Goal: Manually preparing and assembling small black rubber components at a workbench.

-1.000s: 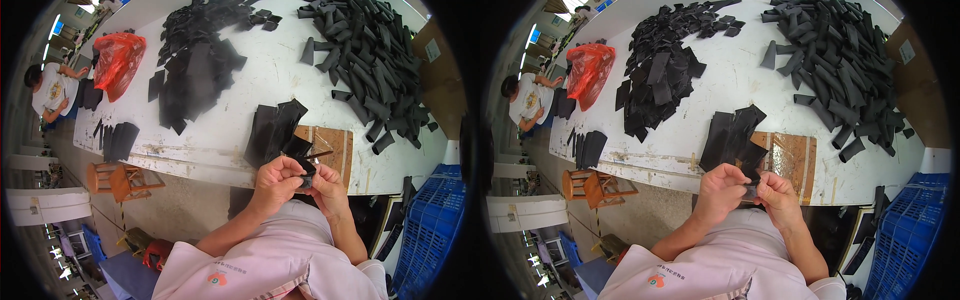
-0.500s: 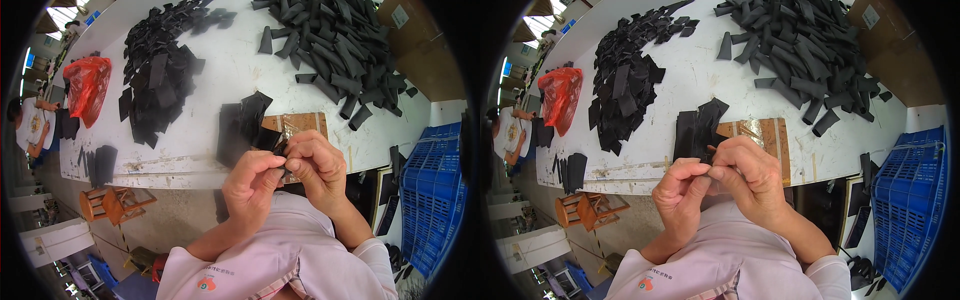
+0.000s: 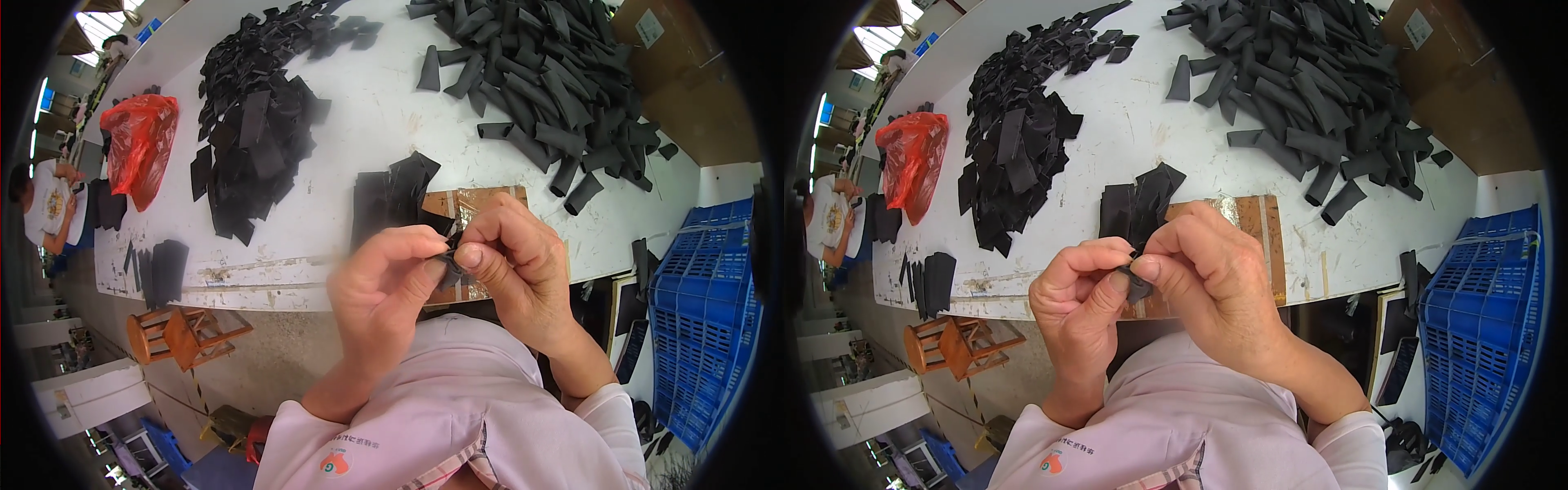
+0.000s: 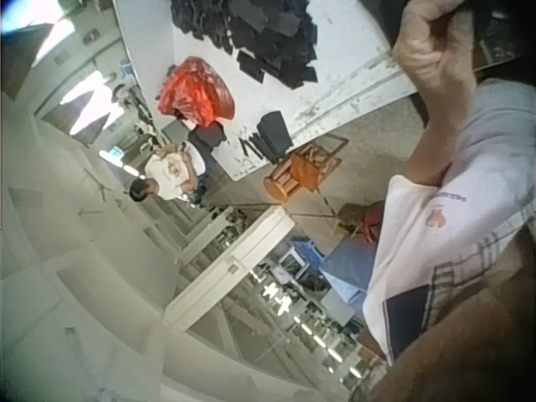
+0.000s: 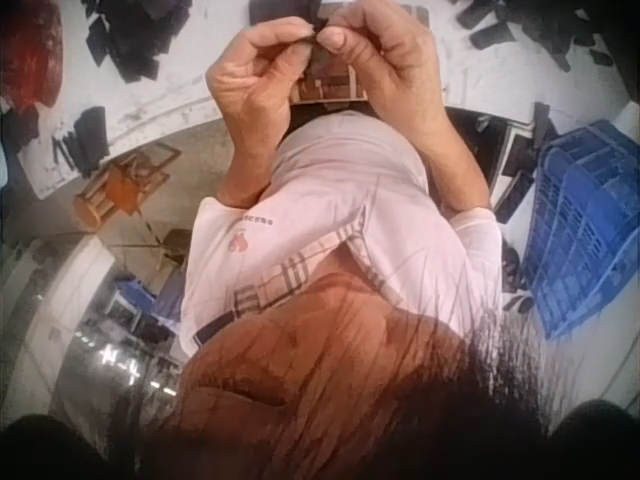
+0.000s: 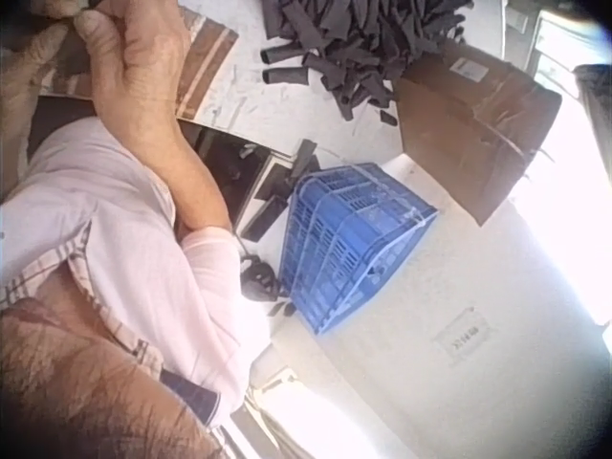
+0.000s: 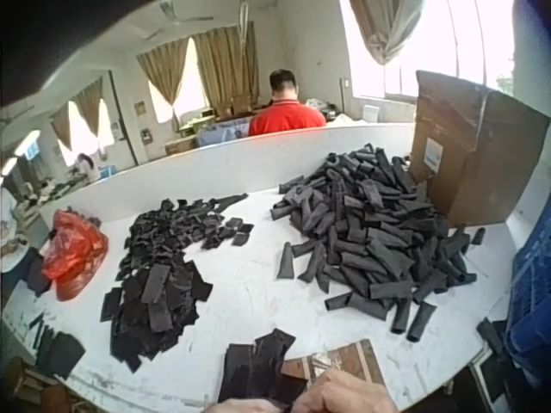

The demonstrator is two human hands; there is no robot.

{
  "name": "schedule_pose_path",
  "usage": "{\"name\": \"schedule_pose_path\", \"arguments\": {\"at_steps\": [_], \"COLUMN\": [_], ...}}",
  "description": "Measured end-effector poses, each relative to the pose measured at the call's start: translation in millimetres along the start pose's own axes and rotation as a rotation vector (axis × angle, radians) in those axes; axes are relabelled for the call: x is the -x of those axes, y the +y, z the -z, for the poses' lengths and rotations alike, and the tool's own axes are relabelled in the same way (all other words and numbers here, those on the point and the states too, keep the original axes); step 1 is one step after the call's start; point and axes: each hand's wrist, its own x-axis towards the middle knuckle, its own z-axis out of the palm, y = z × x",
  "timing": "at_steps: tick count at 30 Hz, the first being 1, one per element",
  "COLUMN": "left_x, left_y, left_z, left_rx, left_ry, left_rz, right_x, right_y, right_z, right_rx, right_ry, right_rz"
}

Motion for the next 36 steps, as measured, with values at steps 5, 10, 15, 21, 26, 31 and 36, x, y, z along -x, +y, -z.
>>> {"name": "schedule_pose_path", "arguments": {"at_steps": [5,10,15,21,26,31,36], "left_x": [-15,-24,-22,-22,-16,-20,-9], "left_y": [8,10,-82,-69,-44,-37,-49], "left_z": [4,2,29,29,9,12,11], "left_rx": [0.721,1.103,1.273,0.767,-0.438,-0.304,0.209], "left_ry": [-0.278,-0.455,-0.185,-0.131,-0.227,-0.115,0.038], "left_rz": [0.360,0.437,0.810,0.672,-0.102,-0.162,0.062], "right_x": [-5,-19,7,-1,6,-1,-5], "right_y": [-6,-3,95,94,81,42,51], "right_z": [13,12,-6,-3,-4,8,2], "right_rx": [-0.498,-0.584,-0.822,-0.424,-0.180,0.293,0.666], "right_ry": [-0.197,-0.278,-0.194,-0.265,-0.100,-0.079,-0.247], "right_rz": [-0.339,-0.350,-0.729,-0.622,-0.401,0.221,0.291]}}
